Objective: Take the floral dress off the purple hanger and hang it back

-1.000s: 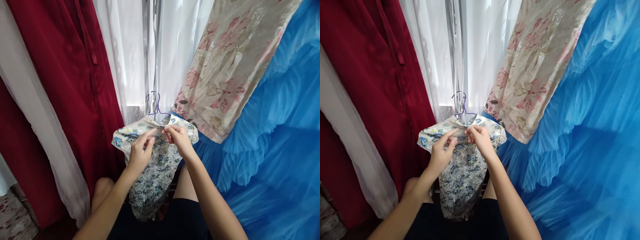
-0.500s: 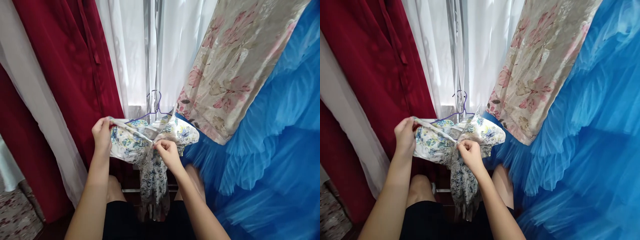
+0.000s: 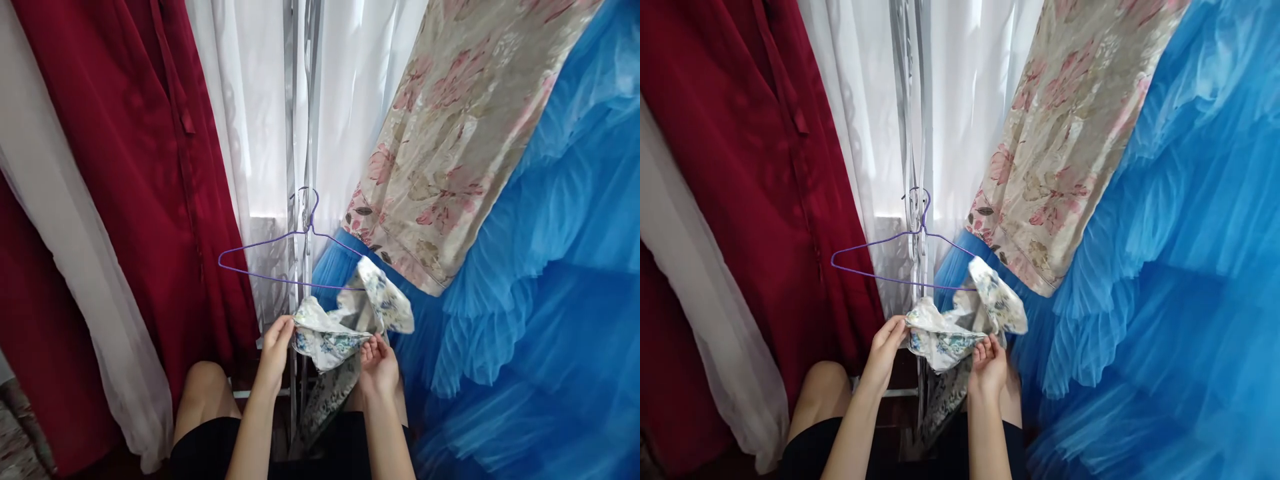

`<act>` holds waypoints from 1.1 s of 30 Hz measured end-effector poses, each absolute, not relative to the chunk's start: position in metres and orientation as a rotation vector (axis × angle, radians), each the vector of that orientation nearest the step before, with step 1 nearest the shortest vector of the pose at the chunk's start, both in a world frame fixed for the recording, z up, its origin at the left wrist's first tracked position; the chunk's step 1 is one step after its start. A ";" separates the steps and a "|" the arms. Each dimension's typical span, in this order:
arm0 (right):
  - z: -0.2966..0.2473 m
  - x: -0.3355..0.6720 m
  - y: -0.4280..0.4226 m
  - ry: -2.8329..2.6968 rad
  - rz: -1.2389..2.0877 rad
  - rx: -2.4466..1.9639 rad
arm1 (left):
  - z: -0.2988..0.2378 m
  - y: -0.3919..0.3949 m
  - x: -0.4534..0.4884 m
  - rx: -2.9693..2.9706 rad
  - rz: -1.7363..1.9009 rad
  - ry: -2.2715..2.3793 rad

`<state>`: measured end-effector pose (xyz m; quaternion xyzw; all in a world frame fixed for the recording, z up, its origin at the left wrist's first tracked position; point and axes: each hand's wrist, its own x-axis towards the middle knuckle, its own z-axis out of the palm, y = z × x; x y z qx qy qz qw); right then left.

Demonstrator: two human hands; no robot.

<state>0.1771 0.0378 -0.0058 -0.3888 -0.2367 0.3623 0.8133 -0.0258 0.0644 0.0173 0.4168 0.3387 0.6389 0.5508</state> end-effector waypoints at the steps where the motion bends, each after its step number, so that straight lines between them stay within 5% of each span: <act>1: -0.006 0.178 0.038 -0.428 0.722 -0.853 | 0.026 0.060 -0.018 1.085 1.512 0.786; 16: 0.038 0.124 -0.009 -1.204 1.759 -0.677 | 0.056 0.020 -0.013 1.664 1.349 0.967; 22: 0.038 0.144 -0.016 -1.637 1.773 -0.945 | 0.031 0.004 -0.026 1.765 1.159 1.173; 29: 0.047 0.170 -0.029 -0.899 1.682 -0.777 | -0.009 -0.018 -0.060 1.638 0.669 1.051; 33: 0.077 0.203 -0.044 -0.961 1.635 -0.795 | -0.016 -0.012 -0.095 1.961 0.429 0.952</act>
